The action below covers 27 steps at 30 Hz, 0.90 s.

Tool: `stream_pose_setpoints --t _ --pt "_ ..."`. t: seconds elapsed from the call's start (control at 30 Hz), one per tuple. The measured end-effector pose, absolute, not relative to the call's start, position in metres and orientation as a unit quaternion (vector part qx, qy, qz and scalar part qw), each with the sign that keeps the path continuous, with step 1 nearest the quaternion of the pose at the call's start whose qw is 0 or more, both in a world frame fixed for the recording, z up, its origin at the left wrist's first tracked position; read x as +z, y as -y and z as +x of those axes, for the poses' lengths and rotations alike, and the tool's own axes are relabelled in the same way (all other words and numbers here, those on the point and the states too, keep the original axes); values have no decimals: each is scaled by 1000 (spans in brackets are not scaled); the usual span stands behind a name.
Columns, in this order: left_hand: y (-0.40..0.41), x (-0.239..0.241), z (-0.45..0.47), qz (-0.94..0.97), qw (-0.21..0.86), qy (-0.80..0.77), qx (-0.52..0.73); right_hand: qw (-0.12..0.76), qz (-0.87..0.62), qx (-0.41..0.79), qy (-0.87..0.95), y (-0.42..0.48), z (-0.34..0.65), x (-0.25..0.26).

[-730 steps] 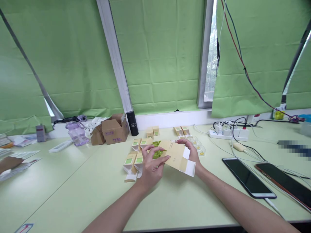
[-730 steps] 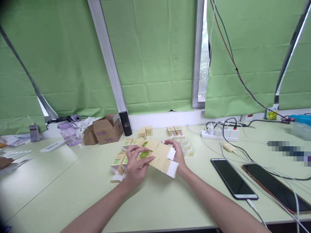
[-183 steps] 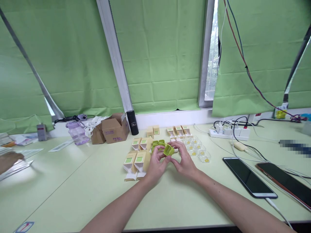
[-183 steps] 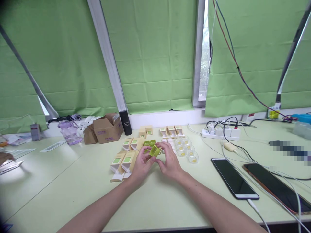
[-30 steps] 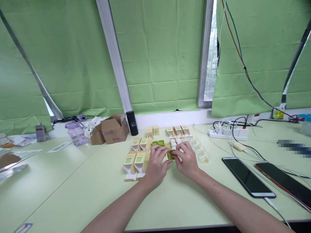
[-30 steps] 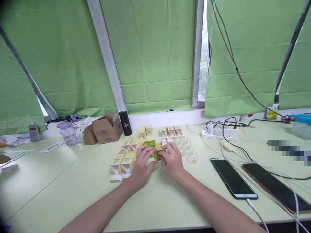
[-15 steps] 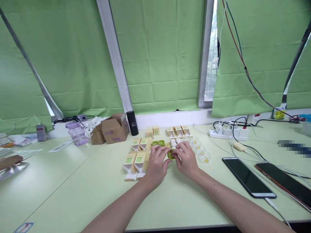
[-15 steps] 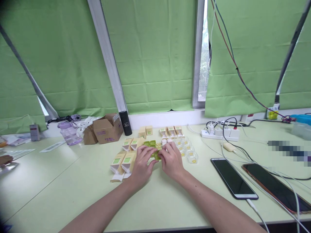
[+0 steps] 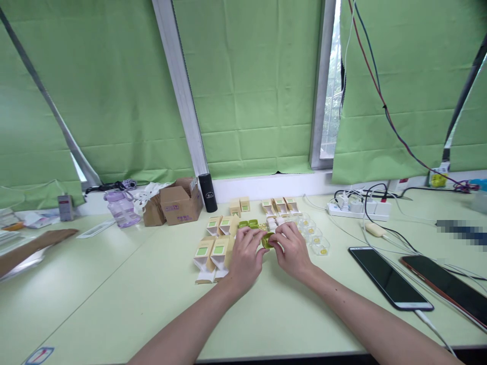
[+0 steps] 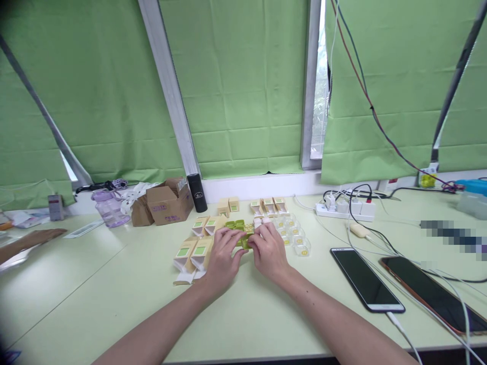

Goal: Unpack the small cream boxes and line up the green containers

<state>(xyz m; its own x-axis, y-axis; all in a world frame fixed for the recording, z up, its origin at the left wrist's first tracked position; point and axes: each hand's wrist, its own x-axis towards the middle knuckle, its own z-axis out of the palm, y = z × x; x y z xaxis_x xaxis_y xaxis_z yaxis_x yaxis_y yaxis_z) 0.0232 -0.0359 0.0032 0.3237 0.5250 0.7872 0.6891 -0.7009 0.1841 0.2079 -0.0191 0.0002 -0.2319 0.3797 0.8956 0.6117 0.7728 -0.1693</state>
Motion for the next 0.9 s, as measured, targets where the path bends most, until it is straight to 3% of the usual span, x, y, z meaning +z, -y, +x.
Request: stream_pose_setpoints --t 0.9 --pt "35 5 24 -795 98 391 -454 538 -307 -108 778 19 208 0"
